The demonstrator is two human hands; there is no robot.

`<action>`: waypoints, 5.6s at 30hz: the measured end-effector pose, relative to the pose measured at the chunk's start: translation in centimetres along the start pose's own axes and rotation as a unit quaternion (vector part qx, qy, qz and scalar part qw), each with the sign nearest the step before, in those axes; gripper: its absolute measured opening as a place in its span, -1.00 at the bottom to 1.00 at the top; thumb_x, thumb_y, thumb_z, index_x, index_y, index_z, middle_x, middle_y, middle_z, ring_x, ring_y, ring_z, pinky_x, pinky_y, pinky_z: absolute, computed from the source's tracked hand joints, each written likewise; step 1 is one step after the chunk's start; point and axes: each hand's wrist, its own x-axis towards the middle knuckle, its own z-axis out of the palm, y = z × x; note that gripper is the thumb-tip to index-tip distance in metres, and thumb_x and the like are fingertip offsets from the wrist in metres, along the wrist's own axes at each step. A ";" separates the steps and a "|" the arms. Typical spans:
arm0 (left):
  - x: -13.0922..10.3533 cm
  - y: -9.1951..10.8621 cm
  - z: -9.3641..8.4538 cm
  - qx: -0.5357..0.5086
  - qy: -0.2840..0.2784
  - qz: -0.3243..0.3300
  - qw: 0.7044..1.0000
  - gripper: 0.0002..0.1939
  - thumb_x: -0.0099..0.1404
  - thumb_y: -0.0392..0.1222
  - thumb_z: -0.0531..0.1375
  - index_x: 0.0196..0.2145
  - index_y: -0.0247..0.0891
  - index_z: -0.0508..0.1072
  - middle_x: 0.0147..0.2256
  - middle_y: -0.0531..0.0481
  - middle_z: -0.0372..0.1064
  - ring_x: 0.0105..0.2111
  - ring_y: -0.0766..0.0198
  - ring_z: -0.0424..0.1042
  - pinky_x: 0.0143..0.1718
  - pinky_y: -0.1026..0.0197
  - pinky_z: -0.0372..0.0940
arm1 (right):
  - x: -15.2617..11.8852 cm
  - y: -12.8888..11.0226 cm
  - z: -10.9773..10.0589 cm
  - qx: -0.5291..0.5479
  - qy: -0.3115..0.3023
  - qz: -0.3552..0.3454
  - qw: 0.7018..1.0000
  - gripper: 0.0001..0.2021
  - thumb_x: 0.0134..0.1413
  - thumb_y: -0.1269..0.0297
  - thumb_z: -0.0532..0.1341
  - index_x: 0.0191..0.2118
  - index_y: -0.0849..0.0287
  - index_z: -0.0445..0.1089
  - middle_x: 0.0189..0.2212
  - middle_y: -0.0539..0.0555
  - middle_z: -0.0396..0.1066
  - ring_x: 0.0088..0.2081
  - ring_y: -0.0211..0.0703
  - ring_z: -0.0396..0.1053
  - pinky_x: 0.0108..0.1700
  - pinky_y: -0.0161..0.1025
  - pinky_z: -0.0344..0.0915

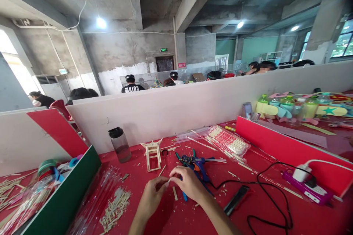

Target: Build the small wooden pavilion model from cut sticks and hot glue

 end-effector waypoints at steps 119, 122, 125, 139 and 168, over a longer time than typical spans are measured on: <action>0.5 -4.1 -3.1 0.440 0.160 0.020 0.883 -0.81 0.39 -0.33 -0.05 -0.20 -0.23 0.34 -0.21 -0.14 0.44 -0.18 0.12 0.44 -0.11 0.14 0.26 | 0.6 4.3 -5.2 0.250 0.118 0.162 0.947 -0.55 -0.07 -0.13 0.35 -0.62 0.12 0.29 -0.69 -0.06 0.21 -0.51 -0.15 0.26 -0.26 -0.18 0.18; 0.4 -3.8 -3.1 0.436 0.156 0.029 0.886 -0.80 0.39 -0.32 -0.06 -0.20 -0.23 0.34 -0.21 -0.13 0.44 -0.17 0.12 0.43 -0.10 0.14 0.25 | 0.5 4.2 -5.2 0.248 0.120 0.159 0.948 -0.56 -0.06 -0.13 0.35 -0.61 0.13 0.30 -0.69 -0.06 0.22 -0.50 -0.14 0.28 -0.26 -0.18 0.19; 0.5 -3.7 -3.0 0.433 0.152 0.039 0.888 -0.80 0.39 -0.32 -0.06 -0.20 -0.23 0.34 -0.21 -0.14 0.44 -0.17 0.11 0.43 -0.10 0.14 0.26 | 0.5 4.4 -5.2 0.242 0.122 0.160 0.949 -0.58 -0.05 -0.13 0.34 -0.56 0.14 0.34 -0.69 -0.06 0.23 -0.52 -0.16 0.25 -0.28 -0.19 0.19; 0.6 -4.0 -2.7 0.368 0.138 0.044 0.918 -0.86 0.36 -0.30 0.02 -0.22 -0.21 0.36 -0.25 -0.13 0.50 -0.21 0.15 0.49 -0.17 0.21 0.25 | 0.3 4.0 -5.4 0.211 0.071 0.161 0.962 -0.54 0.03 -0.15 0.27 -0.58 0.14 0.30 -0.71 -0.08 0.18 -0.56 -0.22 0.19 -0.36 -0.24 0.13; 0.2 0.1 -0.8 0.138 0.114 0.070 0.981 -0.64 0.34 0.04 0.11 -0.20 -0.30 0.55 -0.29 -0.13 0.56 -0.31 0.14 0.48 -0.22 0.20 0.33 | 0.1 2.9 -4.2 0.117 -0.034 0.118 0.986 -0.52 0.13 -0.20 0.16 -0.44 0.17 0.48 -0.56 0.04 0.45 -0.54 -0.17 0.34 -0.40 -0.26 0.21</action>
